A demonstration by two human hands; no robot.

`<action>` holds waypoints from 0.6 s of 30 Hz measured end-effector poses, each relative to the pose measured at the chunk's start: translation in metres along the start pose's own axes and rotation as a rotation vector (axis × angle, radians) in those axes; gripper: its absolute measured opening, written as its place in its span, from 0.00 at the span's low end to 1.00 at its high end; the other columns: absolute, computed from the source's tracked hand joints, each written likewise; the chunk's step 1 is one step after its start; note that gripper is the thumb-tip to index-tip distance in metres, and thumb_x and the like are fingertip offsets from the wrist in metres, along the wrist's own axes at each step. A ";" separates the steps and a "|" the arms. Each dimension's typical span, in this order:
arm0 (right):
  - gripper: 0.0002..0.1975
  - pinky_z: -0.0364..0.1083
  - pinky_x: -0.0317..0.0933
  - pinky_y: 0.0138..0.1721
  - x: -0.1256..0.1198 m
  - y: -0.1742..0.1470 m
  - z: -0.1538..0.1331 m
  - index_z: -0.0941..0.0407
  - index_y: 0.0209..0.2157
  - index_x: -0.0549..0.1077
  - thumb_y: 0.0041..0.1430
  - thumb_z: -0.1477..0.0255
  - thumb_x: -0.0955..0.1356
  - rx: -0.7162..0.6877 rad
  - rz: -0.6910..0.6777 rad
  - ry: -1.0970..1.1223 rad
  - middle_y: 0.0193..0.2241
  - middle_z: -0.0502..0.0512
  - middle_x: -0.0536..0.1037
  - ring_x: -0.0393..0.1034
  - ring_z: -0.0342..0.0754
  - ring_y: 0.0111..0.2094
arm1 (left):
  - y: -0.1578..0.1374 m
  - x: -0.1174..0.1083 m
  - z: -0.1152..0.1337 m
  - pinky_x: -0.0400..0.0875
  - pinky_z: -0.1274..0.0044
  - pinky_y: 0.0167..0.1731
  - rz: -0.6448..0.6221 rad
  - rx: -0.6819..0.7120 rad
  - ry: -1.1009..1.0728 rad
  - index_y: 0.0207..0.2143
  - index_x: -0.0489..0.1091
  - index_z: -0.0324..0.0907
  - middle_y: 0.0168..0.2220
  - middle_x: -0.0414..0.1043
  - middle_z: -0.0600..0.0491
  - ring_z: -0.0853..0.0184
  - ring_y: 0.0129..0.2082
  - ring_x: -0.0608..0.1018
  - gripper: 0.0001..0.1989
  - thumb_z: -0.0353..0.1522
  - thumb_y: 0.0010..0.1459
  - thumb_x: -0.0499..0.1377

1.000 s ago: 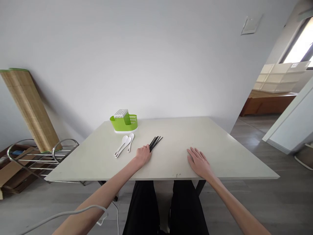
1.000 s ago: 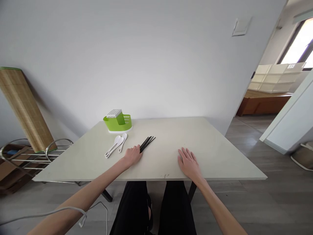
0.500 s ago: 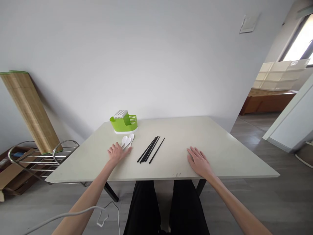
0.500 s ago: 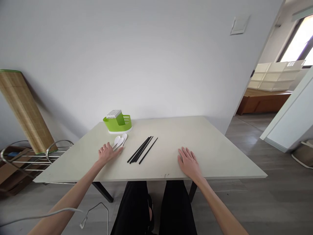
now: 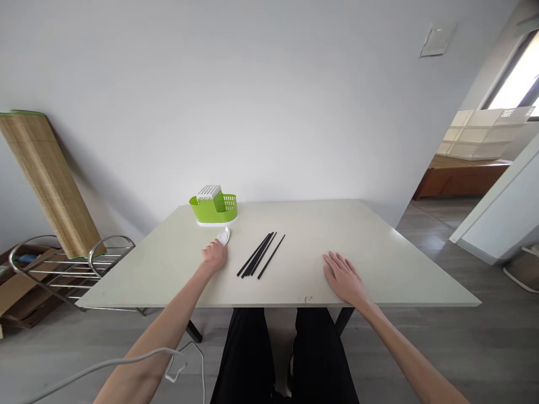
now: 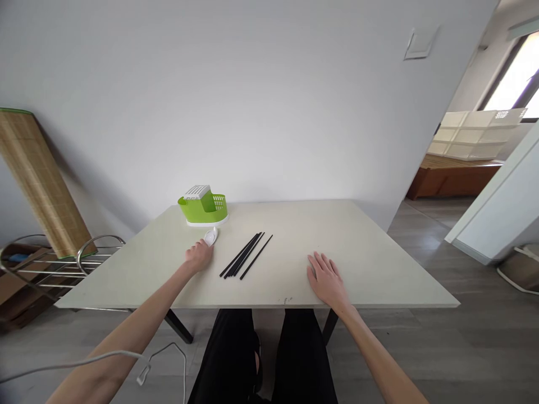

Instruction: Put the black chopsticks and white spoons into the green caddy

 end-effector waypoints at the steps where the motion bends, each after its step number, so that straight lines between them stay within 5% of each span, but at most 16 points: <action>1: 0.33 0.58 0.44 0.74 0.000 0.000 0.000 0.51 0.72 0.63 0.75 0.55 0.50 0.001 0.002 -0.001 0.75 0.51 0.57 0.47 0.54 0.75 | 0.000 0.001 0.002 0.70 0.60 0.47 -0.007 0.005 0.003 0.59 0.66 0.26 0.52 0.74 0.22 0.43 0.52 0.80 0.24 0.35 0.68 0.49; 11: 0.33 0.57 0.44 0.74 -0.003 0.000 -0.002 0.53 0.72 0.64 0.75 0.56 0.50 0.007 -0.002 0.004 0.74 0.52 0.57 0.46 0.53 0.76 | -0.020 -0.015 0.024 0.73 0.62 0.44 -0.030 0.113 -0.001 0.60 0.66 0.25 0.53 0.72 0.21 0.41 0.50 0.81 0.23 0.32 0.69 0.50; 18: 0.33 0.57 0.43 0.74 -0.003 0.001 -0.001 0.54 0.71 0.64 0.75 0.57 0.50 0.005 0.012 0.013 0.74 0.53 0.57 0.47 0.53 0.75 | -0.060 -0.038 0.129 0.75 0.64 0.44 0.025 0.377 -0.019 0.60 0.64 0.31 0.52 0.72 0.26 0.49 0.48 0.82 0.24 0.29 0.73 0.37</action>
Point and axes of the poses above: each hand's wrist, its own y-axis towards the middle knuckle, its own x-axis out of the palm, z = x × y, the point moved 7 cm from there along y, towards the middle knuckle
